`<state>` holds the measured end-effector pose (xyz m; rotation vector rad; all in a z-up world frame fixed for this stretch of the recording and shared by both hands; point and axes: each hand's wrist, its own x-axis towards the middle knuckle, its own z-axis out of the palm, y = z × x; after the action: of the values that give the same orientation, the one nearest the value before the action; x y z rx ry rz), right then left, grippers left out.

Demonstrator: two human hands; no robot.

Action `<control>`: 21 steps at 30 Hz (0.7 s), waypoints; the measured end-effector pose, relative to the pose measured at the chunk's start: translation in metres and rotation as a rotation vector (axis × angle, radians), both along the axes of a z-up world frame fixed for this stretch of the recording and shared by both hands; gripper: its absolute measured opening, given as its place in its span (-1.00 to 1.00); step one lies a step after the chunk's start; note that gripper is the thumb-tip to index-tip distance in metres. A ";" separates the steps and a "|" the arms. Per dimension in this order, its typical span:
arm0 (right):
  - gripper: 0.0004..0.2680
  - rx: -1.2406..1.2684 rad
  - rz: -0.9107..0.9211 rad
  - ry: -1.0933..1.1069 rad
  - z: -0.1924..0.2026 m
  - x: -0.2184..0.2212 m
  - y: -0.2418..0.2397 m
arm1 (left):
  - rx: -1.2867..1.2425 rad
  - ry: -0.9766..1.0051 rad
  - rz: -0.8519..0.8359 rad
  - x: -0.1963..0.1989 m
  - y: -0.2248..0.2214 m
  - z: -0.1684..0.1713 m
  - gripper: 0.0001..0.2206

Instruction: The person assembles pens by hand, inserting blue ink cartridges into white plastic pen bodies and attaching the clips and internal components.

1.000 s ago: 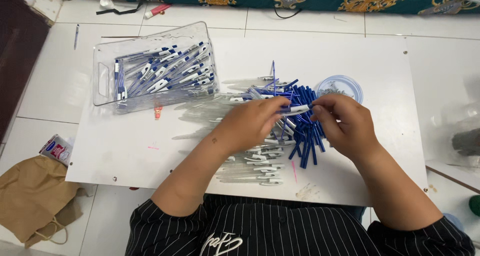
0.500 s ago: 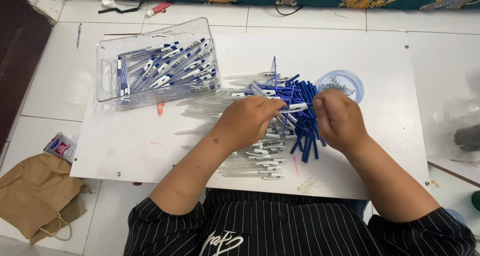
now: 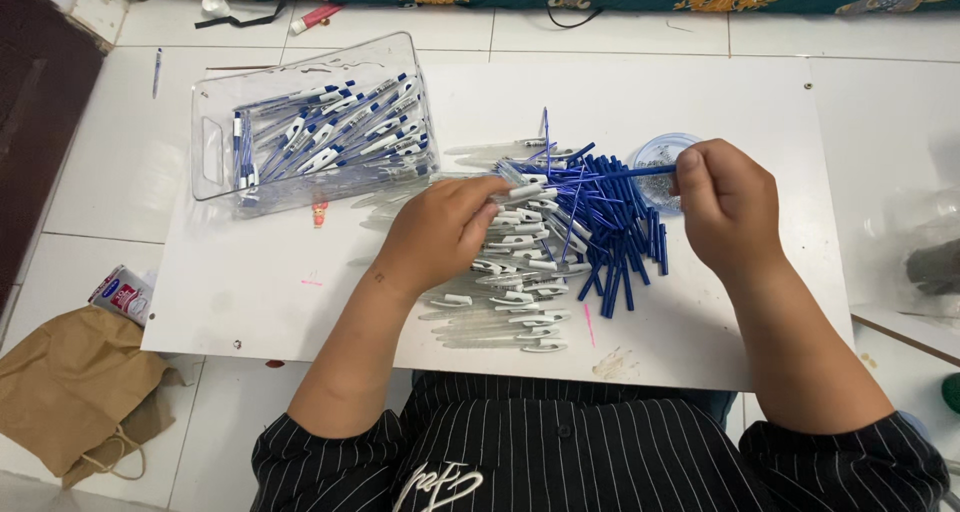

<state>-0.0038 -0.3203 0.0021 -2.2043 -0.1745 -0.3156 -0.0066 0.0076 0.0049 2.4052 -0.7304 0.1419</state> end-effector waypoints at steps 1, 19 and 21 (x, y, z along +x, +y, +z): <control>-0.78 -0.001 -0.001 0.000 0.006 -0.002 0.003 | -0.001 0.000 -0.001 -0.003 -0.002 0.011 -0.73; -0.82 0.092 -0.077 -0.165 -0.022 -0.022 -0.018 | 0.031 0.098 -0.077 -0.036 0.003 0.035 -0.53; -0.91 -0.195 -0.114 -0.196 -0.031 -0.022 -0.014 | 0.046 0.105 -0.029 -0.035 0.005 0.028 -0.55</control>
<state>-0.0255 -0.3339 -0.0284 -2.3794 -0.1939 -0.6018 -0.0415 0.0129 0.0324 2.4240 -0.7263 -0.0134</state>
